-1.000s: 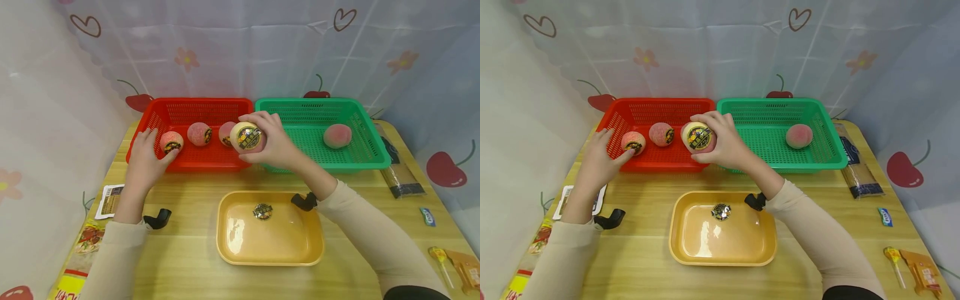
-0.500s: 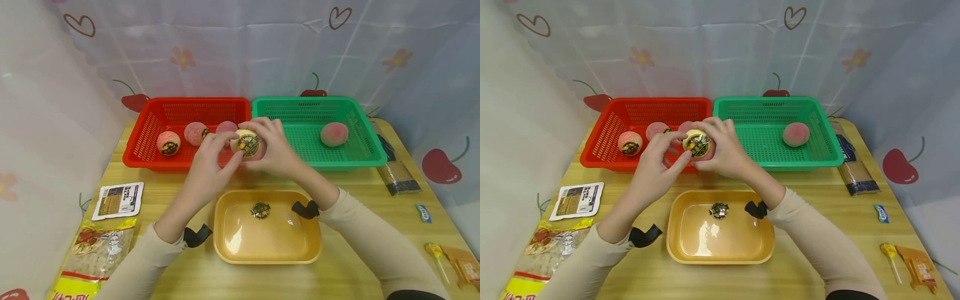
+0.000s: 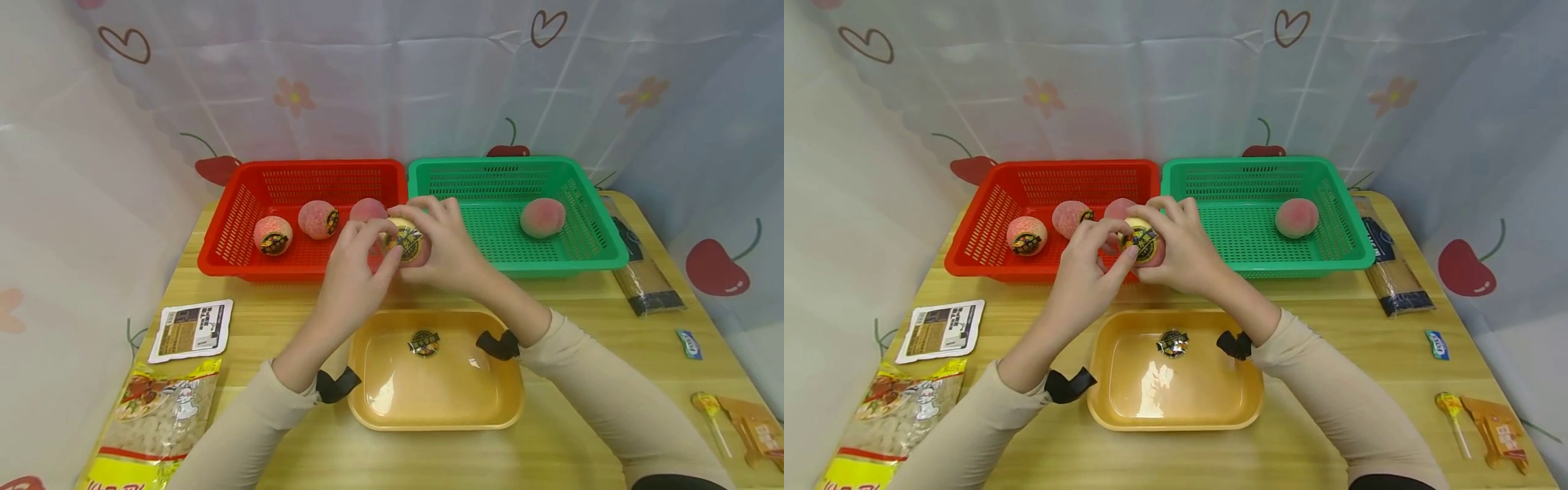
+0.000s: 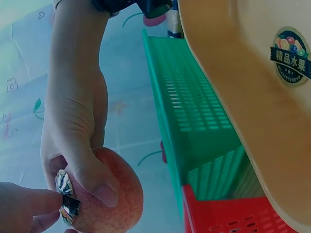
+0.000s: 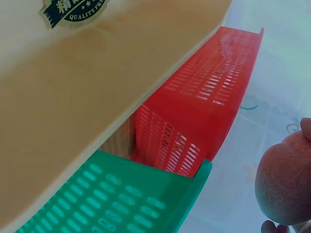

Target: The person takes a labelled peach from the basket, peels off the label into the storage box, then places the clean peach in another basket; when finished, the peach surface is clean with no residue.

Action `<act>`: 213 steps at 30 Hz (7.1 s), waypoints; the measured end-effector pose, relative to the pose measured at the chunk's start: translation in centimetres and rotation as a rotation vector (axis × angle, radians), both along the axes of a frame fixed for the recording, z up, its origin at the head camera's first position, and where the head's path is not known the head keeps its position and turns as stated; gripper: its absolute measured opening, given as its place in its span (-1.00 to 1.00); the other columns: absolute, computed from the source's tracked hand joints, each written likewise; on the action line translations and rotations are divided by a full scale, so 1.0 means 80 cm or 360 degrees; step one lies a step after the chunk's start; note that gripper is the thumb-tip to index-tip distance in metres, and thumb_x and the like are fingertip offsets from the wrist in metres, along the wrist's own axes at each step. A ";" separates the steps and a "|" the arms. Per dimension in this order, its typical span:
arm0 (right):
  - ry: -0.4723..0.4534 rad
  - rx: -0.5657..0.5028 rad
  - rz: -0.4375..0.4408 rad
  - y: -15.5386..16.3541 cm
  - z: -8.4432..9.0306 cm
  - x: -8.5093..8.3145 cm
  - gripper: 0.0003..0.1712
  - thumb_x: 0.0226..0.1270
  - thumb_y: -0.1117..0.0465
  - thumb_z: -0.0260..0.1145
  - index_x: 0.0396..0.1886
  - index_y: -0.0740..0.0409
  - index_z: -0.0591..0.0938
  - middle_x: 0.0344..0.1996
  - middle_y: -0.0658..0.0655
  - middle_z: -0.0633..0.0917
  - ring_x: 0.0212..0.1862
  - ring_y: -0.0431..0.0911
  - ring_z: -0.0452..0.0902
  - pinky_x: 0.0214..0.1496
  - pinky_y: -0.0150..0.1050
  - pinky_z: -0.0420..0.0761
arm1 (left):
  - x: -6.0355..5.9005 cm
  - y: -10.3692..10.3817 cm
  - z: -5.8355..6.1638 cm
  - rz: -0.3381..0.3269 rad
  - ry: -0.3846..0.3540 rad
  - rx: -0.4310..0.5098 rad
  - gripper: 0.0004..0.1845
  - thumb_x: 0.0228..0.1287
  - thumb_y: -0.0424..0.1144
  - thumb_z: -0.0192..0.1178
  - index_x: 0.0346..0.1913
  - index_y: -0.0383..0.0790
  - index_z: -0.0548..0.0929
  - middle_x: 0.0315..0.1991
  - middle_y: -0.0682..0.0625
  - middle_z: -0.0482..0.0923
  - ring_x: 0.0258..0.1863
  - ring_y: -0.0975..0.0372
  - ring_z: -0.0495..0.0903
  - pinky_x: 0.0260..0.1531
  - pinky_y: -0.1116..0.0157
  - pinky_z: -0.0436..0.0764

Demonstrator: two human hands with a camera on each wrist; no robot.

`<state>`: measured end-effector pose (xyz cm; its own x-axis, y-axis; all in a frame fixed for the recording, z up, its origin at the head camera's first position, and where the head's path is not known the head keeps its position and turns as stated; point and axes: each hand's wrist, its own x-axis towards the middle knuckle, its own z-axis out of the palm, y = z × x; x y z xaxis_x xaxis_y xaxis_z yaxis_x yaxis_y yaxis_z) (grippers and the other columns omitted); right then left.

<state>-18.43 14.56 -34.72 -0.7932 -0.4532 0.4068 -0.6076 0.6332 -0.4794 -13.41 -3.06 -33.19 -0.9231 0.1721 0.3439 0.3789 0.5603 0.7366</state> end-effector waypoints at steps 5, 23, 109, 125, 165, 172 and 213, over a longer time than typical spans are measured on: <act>0.0063 0.0019 0.0019 0.000 0.000 0.001 -0.15 -0.11 0.05 0.64 0.28 -0.08 0.53 0.24 0.11 0.48 0.15 0.06 0.21 -0.01 -0.09 0.39 | 0.001 0.001 0.001 0.0001 -0.0058 0.0038 -0.76 0.33 -0.19 0.28 0.01 -0.09 0.57 -0.10 -0.02 0.44 -0.14 0.17 0.45 -0.45 0.28 0.49; 0.0111 0.0064 0.0019 0.000 -0.004 0.001 -0.16 -0.11 0.04 0.64 0.27 -0.03 0.55 0.22 0.13 0.49 0.12 0.07 0.22 -0.04 -0.09 0.37 | 0.002 0.006 -0.003 0.0014 -0.0154 0.0068 -0.66 0.27 -0.18 0.35 0.06 -0.08 0.54 -0.04 -0.05 0.38 -0.06 0.15 0.40 -0.46 0.31 0.50; -0.0221 -0.0286 -0.0189 0.112 -0.025 0.031 -0.05 -0.17 0.05 0.70 0.33 -0.16 0.49 0.26 -0.03 0.53 0.15 -0.07 0.28 0.02 -0.01 0.47 | 0.054 0.019 -0.125 -0.0861 -0.0389 -0.0960 -0.72 0.30 -0.24 0.26 0.05 0.00 0.73 0.06 0.13 0.68 0.05 0.18 0.62 0.01 0.22 0.63; -0.0456 -0.0576 -0.0234 0.143 -0.027 0.024 -0.03 -0.01 0.28 0.61 0.41 -0.09 0.35 0.21 0.05 0.52 0.00 -0.08 0.55 -0.12 -0.41 0.65 | 0.024 0.004 -0.043 -0.0416 -0.0022 -0.0792 -0.58 0.29 -0.13 0.29 0.20 -0.07 0.61 0.18 -0.01 0.53 0.13 0.11 0.46 0.12 0.11 0.58; -0.0774 0.0316 -0.0515 0.181 -0.071 -0.123 -0.18 0.36 0.15 0.30 0.47 0.37 0.17 0.38 0.43 0.30 0.34 0.29 0.31 0.31 0.26 0.41 | -0.090 0.021 -0.079 -0.0625 -0.0153 -0.0822 -0.32 0.49 0.03 0.07 0.50 -0.26 0.25 0.57 -0.13 0.10 0.60 0.02 -0.03 0.55 0.09 0.08; -0.0763 0.0378 -0.0543 0.176 -0.074 -0.126 -0.16 0.42 0.10 0.23 0.52 0.36 0.09 0.45 0.45 0.22 0.44 0.33 0.18 0.41 0.28 0.30 | -0.090 0.021 -0.081 -0.0606 -0.0148 -0.0846 -0.31 0.48 0.06 0.07 0.51 -0.23 0.24 0.58 -0.07 0.09 0.60 0.06 -0.04 0.54 0.11 0.09; -0.0256 0.0615 0.0085 -0.031 -0.016 -0.119 -0.41 0.40 0.10 0.32 0.39 0.02 0.43 0.33 0.11 0.44 0.32 0.10 0.30 0.38 0.00 0.43 | -0.069 -0.217 -0.054 0.0309 -0.0406 -0.0671 0.18 0.21 0.35 0.20 0.59 -0.29 -0.15 0.63 -0.20 -0.25 0.61 -0.12 -0.32 0.48 -0.30 -0.12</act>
<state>-27.98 12.10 -36.02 -0.8041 -0.5901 0.0717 -0.5810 0.7548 -0.3043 -18.95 -20.45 -37.50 -0.9970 0.0647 0.0422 0.0771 0.8698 0.4874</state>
